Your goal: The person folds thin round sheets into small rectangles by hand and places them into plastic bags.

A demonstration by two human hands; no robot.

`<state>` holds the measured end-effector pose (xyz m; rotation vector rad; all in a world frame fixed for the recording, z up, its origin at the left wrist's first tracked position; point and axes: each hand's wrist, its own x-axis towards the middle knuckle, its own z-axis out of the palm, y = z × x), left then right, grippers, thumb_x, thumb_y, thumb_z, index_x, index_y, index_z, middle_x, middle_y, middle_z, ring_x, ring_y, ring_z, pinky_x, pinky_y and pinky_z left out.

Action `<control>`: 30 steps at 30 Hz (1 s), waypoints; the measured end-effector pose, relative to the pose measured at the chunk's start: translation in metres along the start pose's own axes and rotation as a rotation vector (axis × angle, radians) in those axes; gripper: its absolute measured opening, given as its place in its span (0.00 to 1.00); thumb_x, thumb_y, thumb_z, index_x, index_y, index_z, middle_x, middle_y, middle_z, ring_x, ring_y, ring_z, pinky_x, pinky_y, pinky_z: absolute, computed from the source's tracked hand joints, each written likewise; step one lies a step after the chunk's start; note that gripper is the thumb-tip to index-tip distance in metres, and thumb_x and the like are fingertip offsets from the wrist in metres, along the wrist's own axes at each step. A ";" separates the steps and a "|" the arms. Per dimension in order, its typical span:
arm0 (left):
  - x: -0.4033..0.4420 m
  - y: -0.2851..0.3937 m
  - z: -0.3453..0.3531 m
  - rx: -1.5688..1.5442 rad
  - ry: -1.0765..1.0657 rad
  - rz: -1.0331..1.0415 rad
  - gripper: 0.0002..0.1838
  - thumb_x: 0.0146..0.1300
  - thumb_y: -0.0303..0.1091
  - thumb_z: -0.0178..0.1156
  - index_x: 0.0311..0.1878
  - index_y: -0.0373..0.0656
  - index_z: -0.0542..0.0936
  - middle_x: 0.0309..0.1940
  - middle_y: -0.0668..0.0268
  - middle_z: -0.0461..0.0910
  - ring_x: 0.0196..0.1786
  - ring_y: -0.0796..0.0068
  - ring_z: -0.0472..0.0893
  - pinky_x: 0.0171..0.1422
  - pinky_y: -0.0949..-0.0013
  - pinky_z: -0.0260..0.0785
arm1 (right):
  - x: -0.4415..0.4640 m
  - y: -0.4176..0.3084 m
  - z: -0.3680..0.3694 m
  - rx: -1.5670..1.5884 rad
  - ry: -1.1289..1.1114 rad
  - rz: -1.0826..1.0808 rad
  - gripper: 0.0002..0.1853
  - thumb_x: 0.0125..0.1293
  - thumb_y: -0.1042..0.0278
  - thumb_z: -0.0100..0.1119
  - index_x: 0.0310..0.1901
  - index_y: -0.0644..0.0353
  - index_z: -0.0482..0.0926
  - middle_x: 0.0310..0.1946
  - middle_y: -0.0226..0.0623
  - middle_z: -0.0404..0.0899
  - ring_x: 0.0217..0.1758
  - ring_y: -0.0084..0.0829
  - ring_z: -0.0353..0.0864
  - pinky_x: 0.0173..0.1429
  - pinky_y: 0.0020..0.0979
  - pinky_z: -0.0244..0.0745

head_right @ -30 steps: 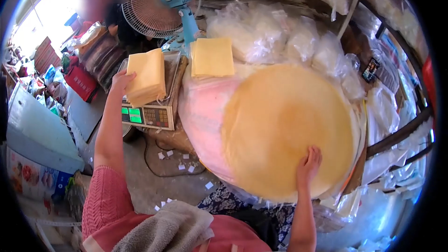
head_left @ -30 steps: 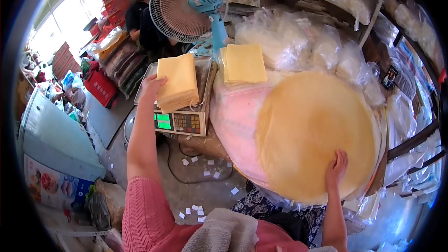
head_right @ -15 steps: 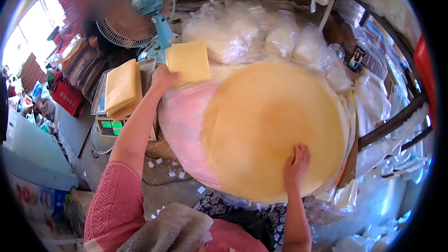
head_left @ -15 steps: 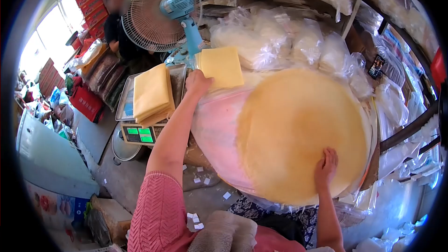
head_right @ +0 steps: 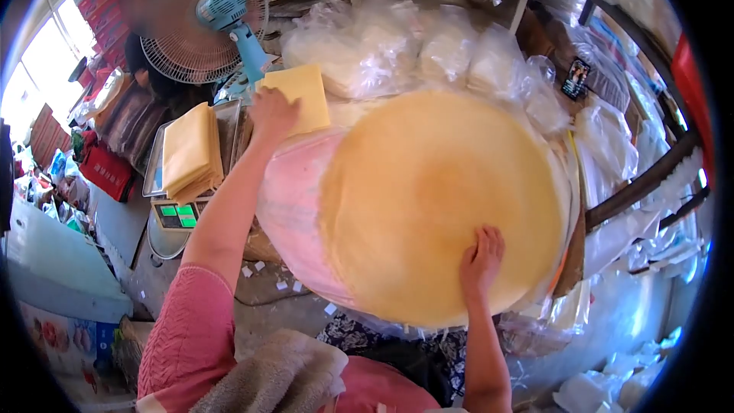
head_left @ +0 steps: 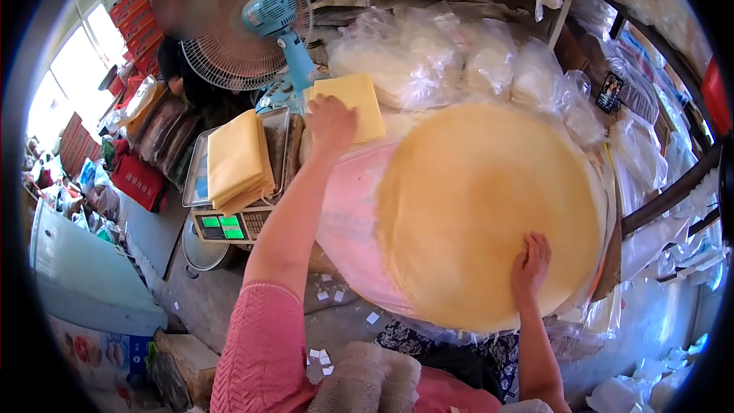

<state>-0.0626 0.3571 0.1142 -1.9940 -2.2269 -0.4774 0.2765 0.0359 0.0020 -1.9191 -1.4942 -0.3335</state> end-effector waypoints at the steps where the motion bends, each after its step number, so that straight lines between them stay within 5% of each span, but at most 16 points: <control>1: -0.006 0.017 -0.003 -0.038 -0.016 0.022 0.34 0.56 0.58 0.59 0.52 0.34 0.76 0.56 0.52 0.70 0.58 0.52 0.69 0.56 0.53 0.67 | 0.000 0.001 0.000 -0.001 0.000 -0.002 0.15 0.57 0.79 0.51 0.47 0.64 0.76 0.52 0.45 0.74 0.62 0.49 0.67 0.65 0.45 0.62; 4: -0.012 0.047 0.004 0.054 -0.180 0.077 0.36 0.55 0.62 0.59 0.53 0.36 0.76 0.57 0.52 0.69 0.59 0.53 0.69 0.55 0.51 0.67 | -0.003 0.009 0.004 0.003 -0.006 0.000 0.14 0.57 0.79 0.51 0.47 0.64 0.76 0.52 0.44 0.74 0.63 0.49 0.67 0.66 0.46 0.62; 5: -0.012 0.052 0.012 0.114 -0.117 0.098 0.31 0.55 0.58 0.59 0.48 0.38 0.79 0.50 0.54 0.76 0.55 0.51 0.73 0.52 0.51 0.69 | -0.003 0.011 0.005 0.008 -0.006 0.009 0.15 0.57 0.79 0.51 0.47 0.63 0.76 0.52 0.44 0.74 0.63 0.49 0.67 0.66 0.46 0.61; 8: 0.012 0.056 -0.003 0.052 -0.368 0.184 0.24 0.53 0.46 0.61 0.42 0.33 0.80 0.41 0.47 0.80 0.49 0.54 0.80 0.50 0.56 0.73 | -0.005 0.007 0.004 0.020 -0.005 0.044 0.15 0.57 0.79 0.51 0.47 0.63 0.76 0.52 0.43 0.74 0.63 0.49 0.66 0.66 0.46 0.61; 11: 0.033 0.041 -0.005 -0.272 -0.225 0.145 0.17 0.51 0.38 0.58 0.37 0.32 0.81 0.35 0.48 0.82 0.44 0.54 0.83 0.47 0.57 0.74 | -0.002 0.000 0.001 0.024 -0.001 0.059 0.15 0.57 0.78 0.51 0.47 0.63 0.76 0.53 0.43 0.74 0.63 0.48 0.66 0.66 0.45 0.61; 13: 0.056 0.018 0.004 -0.322 -0.126 0.197 0.17 0.51 0.38 0.59 0.39 0.35 0.80 0.41 0.44 0.80 0.47 0.47 0.80 0.50 0.54 0.72 | -0.002 0.002 0.000 0.023 0.004 0.054 0.15 0.57 0.78 0.51 0.47 0.63 0.76 0.53 0.43 0.74 0.63 0.48 0.66 0.66 0.45 0.61; 17: 0.060 -0.041 -0.050 -0.521 0.050 0.202 0.14 0.50 0.34 0.58 0.38 0.35 0.81 0.41 0.47 0.81 0.43 0.49 0.80 0.46 0.55 0.73 | 0.000 0.003 0.001 0.056 0.014 0.038 0.15 0.56 0.79 0.51 0.47 0.64 0.76 0.53 0.44 0.74 0.63 0.48 0.66 0.65 0.45 0.61; 19: 0.061 -0.080 -0.078 -0.883 -0.039 0.117 0.17 0.52 0.28 0.57 0.46 0.37 0.82 0.36 0.61 0.83 0.37 0.73 0.81 0.42 0.70 0.72 | -0.003 0.008 0.005 0.035 0.003 0.031 0.16 0.56 0.80 0.51 0.47 0.64 0.76 0.53 0.44 0.73 0.63 0.48 0.66 0.66 0.45 0.61; 22: 0.044 -0.139 -0.100 -1.307 0.057 0.082 0.19 0.55 0.22 0.54 0.51 0.35 0.80 0.40 0.67 0.82 0.41 0.81 0.79 0.45 0.77 0.70 | -0.002 0.002 0.000 0.050 -0.011 0.053 0.17 0.54 0.81 0.51 0.48 0.64 0.75 0.54 0.44 0.73 0.63 0.47 0.66 0.66 0.44 0.61; 30: -0.032 -0.240 -0.129 -1.802 0.104 -0.017 0.24 0.60 0.19 0.51 0.62 0.30 0.70 0.51 0.61 0.78 0.50 0.76 0.79 0.55 0.77 0.70 | -0.003 0.001 0.000 0.048 -0.011 -0.008 0.16 0.55 0.81 0.49 0.47 0.66 0.75 0.53 0.45 0.73 0.62 0.46 0.67 0.67 0.42 0.61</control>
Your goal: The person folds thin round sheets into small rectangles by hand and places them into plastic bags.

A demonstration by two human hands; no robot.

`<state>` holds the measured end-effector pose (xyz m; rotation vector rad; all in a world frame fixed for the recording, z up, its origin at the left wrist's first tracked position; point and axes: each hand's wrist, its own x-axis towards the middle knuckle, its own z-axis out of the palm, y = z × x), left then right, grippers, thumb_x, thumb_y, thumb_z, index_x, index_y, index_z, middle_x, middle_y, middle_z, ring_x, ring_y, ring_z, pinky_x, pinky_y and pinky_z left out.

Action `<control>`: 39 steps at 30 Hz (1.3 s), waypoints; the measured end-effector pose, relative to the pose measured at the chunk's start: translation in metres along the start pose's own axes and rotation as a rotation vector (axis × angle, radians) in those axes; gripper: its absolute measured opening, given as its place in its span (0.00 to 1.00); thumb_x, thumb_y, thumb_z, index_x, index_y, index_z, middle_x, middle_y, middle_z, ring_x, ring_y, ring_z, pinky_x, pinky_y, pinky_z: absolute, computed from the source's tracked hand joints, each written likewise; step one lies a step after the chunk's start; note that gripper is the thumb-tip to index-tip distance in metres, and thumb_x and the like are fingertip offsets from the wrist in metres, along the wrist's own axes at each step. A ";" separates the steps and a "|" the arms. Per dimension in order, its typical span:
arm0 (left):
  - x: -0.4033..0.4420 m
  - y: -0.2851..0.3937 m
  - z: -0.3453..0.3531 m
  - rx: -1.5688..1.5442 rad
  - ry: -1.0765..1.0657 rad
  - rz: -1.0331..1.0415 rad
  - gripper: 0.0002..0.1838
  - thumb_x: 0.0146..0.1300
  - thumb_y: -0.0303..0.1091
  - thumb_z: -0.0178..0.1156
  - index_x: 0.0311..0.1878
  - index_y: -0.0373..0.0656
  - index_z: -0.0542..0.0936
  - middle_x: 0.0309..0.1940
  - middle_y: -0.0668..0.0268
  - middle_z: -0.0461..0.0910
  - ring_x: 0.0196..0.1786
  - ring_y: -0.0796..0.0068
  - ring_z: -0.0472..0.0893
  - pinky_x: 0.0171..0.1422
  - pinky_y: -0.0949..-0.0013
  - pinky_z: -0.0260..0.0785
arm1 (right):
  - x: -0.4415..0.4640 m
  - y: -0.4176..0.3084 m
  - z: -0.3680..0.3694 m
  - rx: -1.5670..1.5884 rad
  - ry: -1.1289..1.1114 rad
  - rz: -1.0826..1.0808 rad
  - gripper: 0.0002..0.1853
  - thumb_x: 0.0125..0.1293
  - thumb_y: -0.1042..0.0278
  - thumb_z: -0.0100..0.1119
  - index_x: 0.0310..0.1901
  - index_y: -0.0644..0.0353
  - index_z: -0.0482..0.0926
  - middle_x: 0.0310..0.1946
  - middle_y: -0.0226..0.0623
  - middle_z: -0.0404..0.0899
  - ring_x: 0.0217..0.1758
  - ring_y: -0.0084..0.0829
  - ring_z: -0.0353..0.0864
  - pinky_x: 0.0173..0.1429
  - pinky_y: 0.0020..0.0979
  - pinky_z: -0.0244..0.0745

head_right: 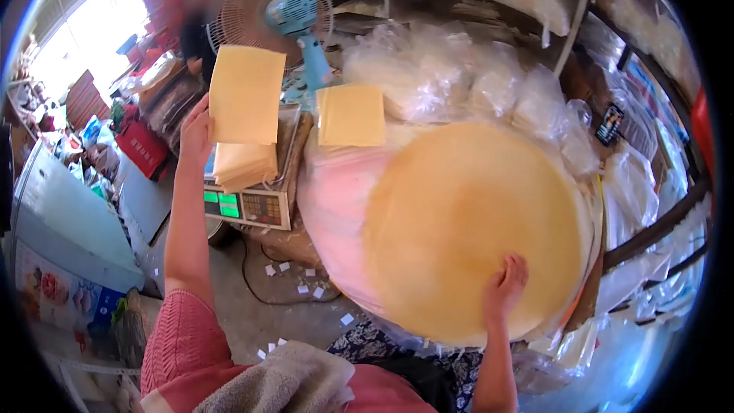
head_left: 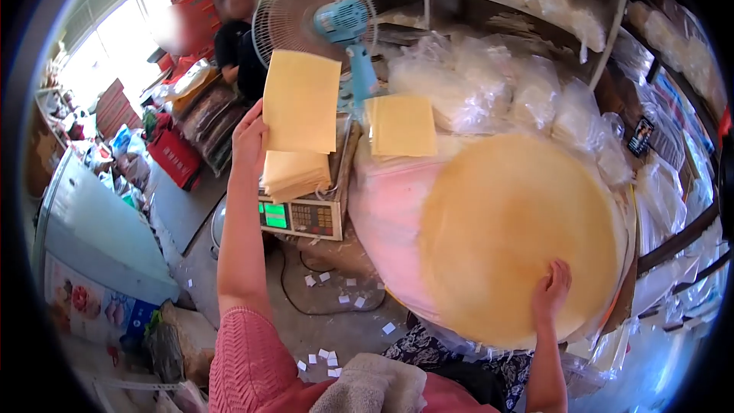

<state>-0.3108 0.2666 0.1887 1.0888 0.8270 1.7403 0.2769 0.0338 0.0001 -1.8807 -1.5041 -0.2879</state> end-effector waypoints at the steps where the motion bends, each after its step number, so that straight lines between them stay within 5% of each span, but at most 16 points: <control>1: -0.011 -0.001 -0.012 -0.001 0.039 -0.023 0.23 0.60 0.19 0.51 0.61 0.30 0.70 0.51 0.61 0.79 0.50 0.76 0.79 0.55 0.77 0.70 | 0.000 0.002 0.002 -0.002 0.009 -0.011 0.16 0.56 0.81 0.48 0.47 0.66 0.75 0.53 0.45 0.74 0.62 0.46 0.68 0.67 0.41 0.61; 7: -0.020 -0.042 -0.102 0.153 0.190 -0.212 0.28 0.46 0.16 0.46 0.56 0.27 0.74 0.45 0.59 0.80 0.45 0.71 0.80 0.52 0.74 0.71 | -0.001 0.005 0.004 -0.042 -0.001 -0.054 0.17 0.57 0.81 0.47 0.48 0.67 0.75 0.53 0.45 0.74 0.62 0.45 0.68 0.66 0.40 0.62; 16: -0.027 -0.043 -0.097 0.271 0.172 -0.221 0.25 0.48 0.17 0.47 0.53 0.27 0.75 0.42 0.61 0.80 0.44 0.74 0.79 0.48 0.77 0.70 | -0.003 0.005 0.005 -0.042 -0.028 -0.017 0.16 0.58 0.79 0.49 0.49 0.67 0.75 0.53 0.46 0.73 0.62 0.48 0.67 0.67 0.44 0.60; 25: -0.037 -0.039 -0.078 0.511 0.312 -0.213 0.23 0.51 0.21 0.49 0.52 0.30 0.77 0.31 0.70 0.78 0.24 0.85 0.71 0.26 0.80 0.61 | -0.004 0.009 0.007 -0.071 -0.033 -0.034 0.16 0.58 0.79 0.48 0.49 0.67 0.75 0.53 0.47 0.74 0.63 0.48 0.67 0.68 0.44 0.60; 34: -0.026 -0.045 -0.100 0.728 0.109 -0.217 0.17 0.53 0.24 0.53 0.46 0.32 0.81 0.25 0.72 0.76 0.25 0.83 0.70 0.29 0.76 0.61 | -0.004 0.005 0.005 -0.092 -0.010 -0.060 0.16 0.59 0.78 0.48 0.49 0.66 0.75 0.53 0.47 0.74 0.60 0.46 0.69 0.65 0.41 0.63; 37: -0.025 -0.036 -0.095 0.756 0.300 -0.266 0.07 0.52 0.27 0.58 0.32 0.35 0.82 0.23 0.69 0.76 0.25 0.82 0.71 0.29 0.74 0.61 | -0.003 0.004 0.002 -0.045 -0.085 -0.032 0.15 0.61 0.76 0.48 0.50 0.66 0.74 0.55 0.50 0.72 0.62 0.51 0.67 0.67 0.46 0.60; 39: -0.012 -0.028 -0.120 0.822 0.292 -0.283 0.07 0.53 0.28 0.59 0.34 0.37 0.83 0.23 0.71 0.75 0.24 0.81 0.70 0.29 0.75 0.60 | -0.002 0.006 0.006 -0.045 -0.051 -0.050 0.15 0.61 0.76 0.48 0.50 0.66 0.74 0.54 0.50 0.73 0.62 0.51 0.67 0.67 0.46 0.61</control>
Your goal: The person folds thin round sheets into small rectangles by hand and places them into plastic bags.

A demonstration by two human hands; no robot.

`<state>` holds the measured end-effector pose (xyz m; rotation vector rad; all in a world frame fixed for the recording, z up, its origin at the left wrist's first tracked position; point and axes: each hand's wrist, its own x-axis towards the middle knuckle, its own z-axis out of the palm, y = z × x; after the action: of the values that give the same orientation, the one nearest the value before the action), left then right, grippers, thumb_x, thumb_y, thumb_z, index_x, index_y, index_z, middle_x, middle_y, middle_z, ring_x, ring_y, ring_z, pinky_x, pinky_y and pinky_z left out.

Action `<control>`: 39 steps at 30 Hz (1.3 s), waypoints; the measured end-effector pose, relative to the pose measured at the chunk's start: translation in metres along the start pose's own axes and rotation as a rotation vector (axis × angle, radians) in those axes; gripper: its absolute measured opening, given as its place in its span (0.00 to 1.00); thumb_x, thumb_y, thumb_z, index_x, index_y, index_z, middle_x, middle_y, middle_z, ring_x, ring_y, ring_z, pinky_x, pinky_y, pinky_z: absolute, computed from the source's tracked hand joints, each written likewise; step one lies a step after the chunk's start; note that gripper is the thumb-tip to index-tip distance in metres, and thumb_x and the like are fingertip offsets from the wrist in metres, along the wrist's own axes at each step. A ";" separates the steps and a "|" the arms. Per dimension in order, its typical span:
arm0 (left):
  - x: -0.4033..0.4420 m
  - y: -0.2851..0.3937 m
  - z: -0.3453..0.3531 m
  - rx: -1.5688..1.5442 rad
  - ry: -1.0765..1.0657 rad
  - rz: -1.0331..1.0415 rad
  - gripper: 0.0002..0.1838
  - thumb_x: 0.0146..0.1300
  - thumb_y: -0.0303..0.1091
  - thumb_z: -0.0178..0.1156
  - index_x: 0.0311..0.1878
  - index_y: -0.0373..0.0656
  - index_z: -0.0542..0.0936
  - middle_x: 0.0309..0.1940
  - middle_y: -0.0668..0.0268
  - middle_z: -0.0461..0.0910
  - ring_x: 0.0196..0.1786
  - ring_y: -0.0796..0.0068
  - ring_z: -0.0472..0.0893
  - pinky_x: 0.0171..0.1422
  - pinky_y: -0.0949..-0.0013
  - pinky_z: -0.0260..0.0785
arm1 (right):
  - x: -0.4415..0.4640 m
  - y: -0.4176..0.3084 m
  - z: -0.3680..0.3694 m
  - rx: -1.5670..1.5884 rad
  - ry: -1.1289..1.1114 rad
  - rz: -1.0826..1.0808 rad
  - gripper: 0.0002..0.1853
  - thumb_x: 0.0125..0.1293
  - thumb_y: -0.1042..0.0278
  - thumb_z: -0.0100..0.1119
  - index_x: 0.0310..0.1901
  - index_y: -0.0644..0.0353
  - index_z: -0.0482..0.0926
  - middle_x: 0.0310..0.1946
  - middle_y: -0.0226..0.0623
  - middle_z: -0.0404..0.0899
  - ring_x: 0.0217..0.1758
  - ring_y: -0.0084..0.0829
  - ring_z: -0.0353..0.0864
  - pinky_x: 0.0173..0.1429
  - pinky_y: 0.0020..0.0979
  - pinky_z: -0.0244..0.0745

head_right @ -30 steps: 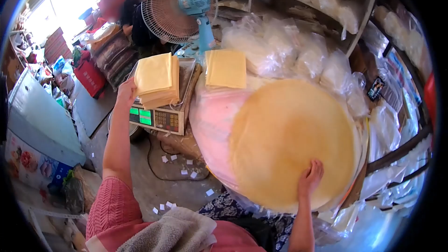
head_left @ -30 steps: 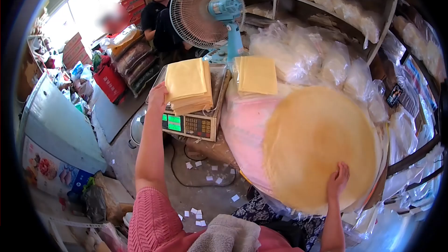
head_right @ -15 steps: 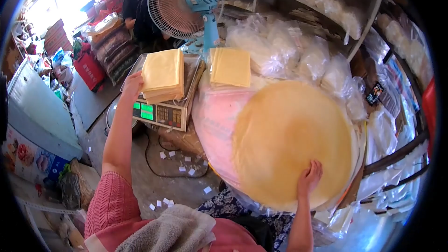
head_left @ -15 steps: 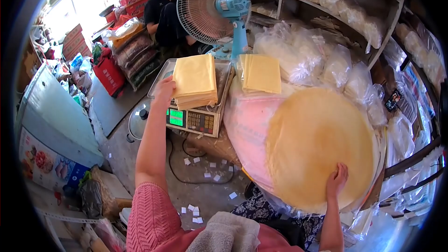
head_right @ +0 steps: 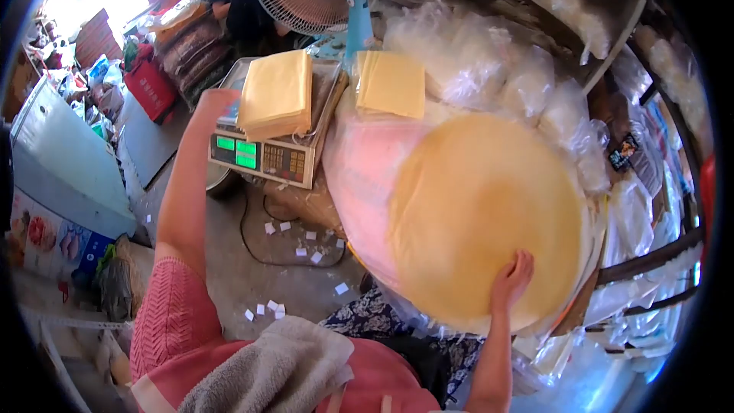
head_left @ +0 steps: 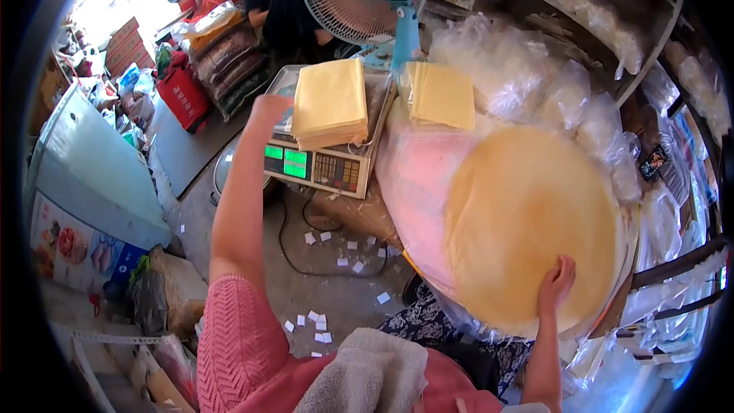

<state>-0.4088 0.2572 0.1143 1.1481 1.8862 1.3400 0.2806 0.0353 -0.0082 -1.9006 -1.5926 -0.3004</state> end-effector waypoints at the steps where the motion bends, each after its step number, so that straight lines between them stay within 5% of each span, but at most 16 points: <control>1: 0.001 0.001 -0.008 0.035 -0.001 -0.002 0.08 0.53 0.29 0.59 0.34 0.37 0.83 0.23 0.72 0.74 0.23 0.80 0.70 0.29 0.76 0.59 | -0.001 0.002 0.002 0.001 0.017 -0.009 0.16 0.61 0.77 0.48 0.50 0.66 0.74 0.54 0.51 0.73 0.62 0.50 0.68 0.66 0.46 0.61; 3: -0.002 0.009 -0.019 -0.099 0.084 0.026 0.06 0.54 0.32 0.62 0.28 0.39 0.82 0.22 0.72 0.74 0.23 0.80 0.70 0.29 0.76 0.60 | -0.001 0.008 0.005 -0.012 0.013 -0.017 0.16 0.60 0.77 0.48 0.50 0.66 0.74 0.53 0.51 0.73 0.61 0.50 0.68 0.66 0.46 0.62; 4: 0.012 0.006 -0.037 -0.092 -0.089 0.050 0.08 0.56 0.35 0.64 0.30 0.40 0.82 0.24 0.72 0.76 0.25 0.81 0.71 0.31 0.76 0.63 | -0.001 0.009 0.007 -0.019 0.015 -0.021 0.16 0.60 0.77 0.47 0.50 0.66 0.74 0.53 0.51 0.74 0.61 0.50 0.68 0.66 0.46 0.62; 11: 0.012 0.005 -0.039 -0.173 -0.019 -0.078 0.10 0.58 0.38 0.64 0.38 0.43 0.81 0.29 0.74 0.77 0.32 0.83 0.75 0.40 0.77 0.70 | 0.000 0.011 0.008 -0.012 0.018 -0.013 0.17 0.59 0.78 0.47 0.50 0.66 0.75 0.53 0.51 0.74 0.61 0.50 0.69 0.66 0.45 0.62; 14: 0.008 0.007 -0.025 -0.232 -0.023 -0.109 0.08 0.55 0.39 0.64 0.30 0.45 0.79 0.26 0.76 0.74 0.29 0.84 0.72 0.37 0.75 0.67 | 0.000 0.011 0.006 -0.011 0.011 0.006 0.17 0.58 0.79 0.47 0.50 0.66 0.75 0.53 0.50 0.74 0.61 0.49 0.69 0.66 0.44 0.62; 23: 0.018 0.000 -0.002 -0.083 0.039 -0.061 0.14 0.59 0.42 0.64 0.44 0.44 0.82 0.31 0.74 0.77 0.34 0.82 0.75 0.39 0.75 0.69 | 0.001 0.007 0.005 -0.042 -0.005 0.002 0.17 0.58 0.80 0.49 0.51 0.65 0.75 0.54 0.47 0.73 0.62 0.46 0.68 0.67 0.42 0.61; 24: 0.015 -0.003 0.004 -0.056 0.044 0.142 0.14 0.58 0.40 0.65 0.44 0.43 0.83 0.30 0.73 0.78 0.32 0.84 0.74 0.36 0.76 0.67 | 0.001 0.007 0.008 -0.045 0.018 -0.015 0.17 0.58 0.80 0.49 0.50 0.65 0.75 0.54 0.47 0.74 0.61 0.46 0.69 0.67 0.41 0.62; 27: -0.005 0.016 0.039 0.226 0.264 0.585 0.18 0.59 0.36 0.61 0.51 0.38 0.80 0.44 0.60 0.82 0.47 0.68 0.80 0.52 0.69 0.70 | 0.000 0.006 0.003 -0.039 0.025 0.006 0.18 0.56 0.81 0.50 0.50 0.64 0.75 0.54 0.46 0.74 0.61 0.46 0.69 0.66 0.41 0.62; 30: -0.093 0.077 0.085 0.207 0.202 0.763 0.16 0.62 0.29 0.57 0.54 0.42 0.78 0.53 0.63 0.77 0.56 0.68 0.76 0.57 0.67 0.68 | -0.003 0.014 0.012 -0.062 0.053 0.017 0.18 0.55 0.81 0.52 0.50 0.62 0.75 0.53 0.45 0.73 0.62 0.46 0.67 0.67 0.43 0.61; 35: -0.238 0.143 0.137 -0.095 -0.216 1.062 0.09 0.58 0.22 0.59 0.43 0.36 0.81 0.40 0.60 0.82 0.46 0.67 0.80 0.54 0.68 0.69 | -0.005 0.015 0.010 -0.048 0.055 0.033 0.20 0.53 0.80 0.54 0.50 0.62 0.75 0.53 0.44 0.73 0.62 0.47 0.67 0.66 0.44 0.62; 39: -0.346 0.205 0.121 -0.444 -0.350 1.402 0.06 0.54 0.18 0.58 0.35 0.35 0.80 0.34 0.55 0.82 0.39 0.62 0.81 0.47 0.64 0.72 | -0.021 -0.007 -0.007 0.034 -0.215 -0.103 0.19 0.52 0.74 0.59 0.48 0.64 0.75 0.54 0.46 0.73 0.62 0.46 0.67 0.66 0.42 0.63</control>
<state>-0.0769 0.0382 0.2501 2.3348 0.2842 1.8293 0.2706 0.0143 -0.0118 -1.8801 -1.8278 -0.1135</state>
